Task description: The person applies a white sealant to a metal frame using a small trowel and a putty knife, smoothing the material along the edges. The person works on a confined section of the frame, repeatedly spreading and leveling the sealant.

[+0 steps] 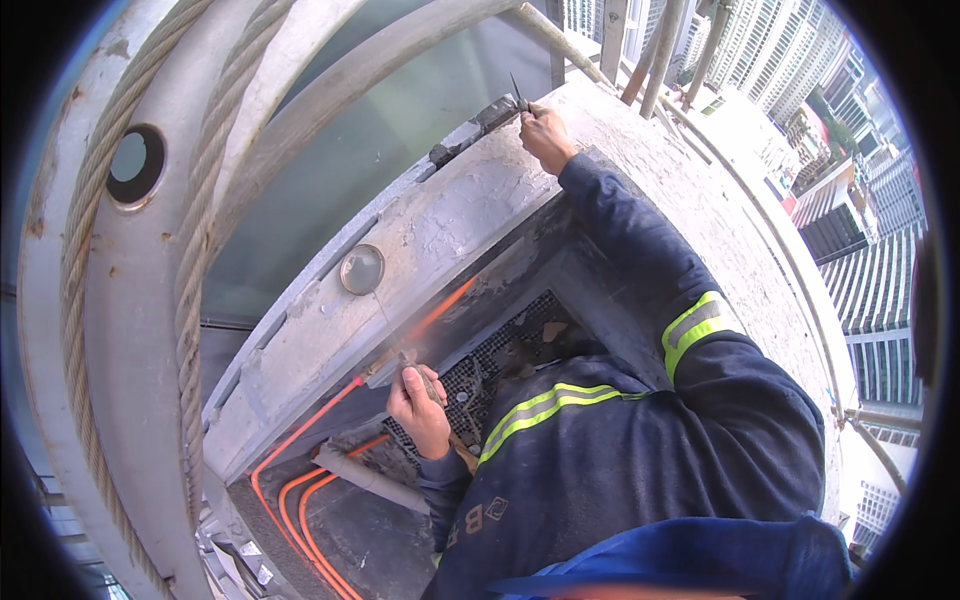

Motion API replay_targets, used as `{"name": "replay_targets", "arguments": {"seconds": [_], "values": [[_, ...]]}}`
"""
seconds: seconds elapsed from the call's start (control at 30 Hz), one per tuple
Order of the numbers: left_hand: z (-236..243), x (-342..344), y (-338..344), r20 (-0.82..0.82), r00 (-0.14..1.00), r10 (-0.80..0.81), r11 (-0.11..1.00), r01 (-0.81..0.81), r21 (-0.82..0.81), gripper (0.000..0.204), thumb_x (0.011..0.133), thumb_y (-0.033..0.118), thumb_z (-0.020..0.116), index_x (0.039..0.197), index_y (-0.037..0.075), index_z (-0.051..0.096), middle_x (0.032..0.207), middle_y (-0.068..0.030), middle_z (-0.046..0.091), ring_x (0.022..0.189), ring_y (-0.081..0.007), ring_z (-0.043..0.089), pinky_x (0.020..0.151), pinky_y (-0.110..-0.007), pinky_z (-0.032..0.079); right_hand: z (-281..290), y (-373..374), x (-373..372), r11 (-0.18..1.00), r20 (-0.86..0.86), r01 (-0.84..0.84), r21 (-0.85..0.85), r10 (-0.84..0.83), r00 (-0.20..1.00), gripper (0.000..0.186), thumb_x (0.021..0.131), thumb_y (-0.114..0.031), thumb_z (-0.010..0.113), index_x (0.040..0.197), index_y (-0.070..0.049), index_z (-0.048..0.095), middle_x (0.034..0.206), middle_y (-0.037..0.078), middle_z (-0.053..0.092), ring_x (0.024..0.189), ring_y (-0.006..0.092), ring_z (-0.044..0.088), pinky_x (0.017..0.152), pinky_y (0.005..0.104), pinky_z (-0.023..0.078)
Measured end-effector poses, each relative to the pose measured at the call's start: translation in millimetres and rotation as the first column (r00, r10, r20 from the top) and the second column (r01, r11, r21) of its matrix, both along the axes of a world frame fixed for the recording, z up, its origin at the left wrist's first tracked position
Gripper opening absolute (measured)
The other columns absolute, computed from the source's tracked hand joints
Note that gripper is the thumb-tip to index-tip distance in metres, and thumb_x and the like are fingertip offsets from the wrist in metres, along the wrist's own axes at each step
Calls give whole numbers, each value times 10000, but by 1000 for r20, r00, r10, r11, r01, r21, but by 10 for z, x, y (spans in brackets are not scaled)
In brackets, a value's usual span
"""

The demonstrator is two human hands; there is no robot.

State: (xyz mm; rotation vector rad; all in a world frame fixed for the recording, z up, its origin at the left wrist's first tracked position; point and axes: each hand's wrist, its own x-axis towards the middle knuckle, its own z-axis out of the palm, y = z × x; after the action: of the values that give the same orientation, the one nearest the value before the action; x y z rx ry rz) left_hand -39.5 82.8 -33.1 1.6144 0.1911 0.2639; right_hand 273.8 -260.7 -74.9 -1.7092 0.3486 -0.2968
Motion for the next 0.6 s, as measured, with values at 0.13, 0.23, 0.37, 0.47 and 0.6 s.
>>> {"name": "replay_targets", "arguments": {"seconds": [0.13,0.23,0.37,0.47,0.6], "values": [[-72,10,11,-16,1000,-7,1000,7,-25,483,1104,378,492,827,-4,594,614,-30,523,486,-92,493,445,-239,365,-145,-81,97,998,-36,12,-56,-14,999,339,1012,-183,484,1212,8,680,913,227,712,830,301,707,730,421,535],[-58,-17,-6,-25,1000,-11,999,9,-45,469,1109,364,485,837,-3,591,618,-29,521,492,-93,494,452,-243,367,-108,15,44,998,-8,-22,62,23,1000,207,1049,-198,501,1071,-38,631,758,34,540,653,161,559,584,328,446],[-121,-20,67,-47,994,-94,995,93,-23,452,1110,304,471,1282,-89,615,810,-64,596,529,-98,506,434,-244,373,-205,-16,21,991,67,-50,125,42,997,182,1069,-210,516,992,-68,601,695,-61,467,559,90,490,504,277,394],[-83,-14,39,-38,998,-52,998,51,-23,464,1112,359,479,839,-1,586,643,-29,534,500,-93,498,452,-252,371,-84,82,-29,998,-30,-12,69,14,999,161,1071,-202,529,996,-73,589,703,-63,489,561,84,508,493,279,396],[-87,-29,74,-41,997,-67,998,67,-14,462,1112,356,481,837,-1,583,654,-27,538,505,-91,501,455,-252,371,-159,72,38,996,8,-69,62,69,998,133,1077,-168,518,1026,-60,576,705,-71,510,570,81,544,490,285,417]]}}
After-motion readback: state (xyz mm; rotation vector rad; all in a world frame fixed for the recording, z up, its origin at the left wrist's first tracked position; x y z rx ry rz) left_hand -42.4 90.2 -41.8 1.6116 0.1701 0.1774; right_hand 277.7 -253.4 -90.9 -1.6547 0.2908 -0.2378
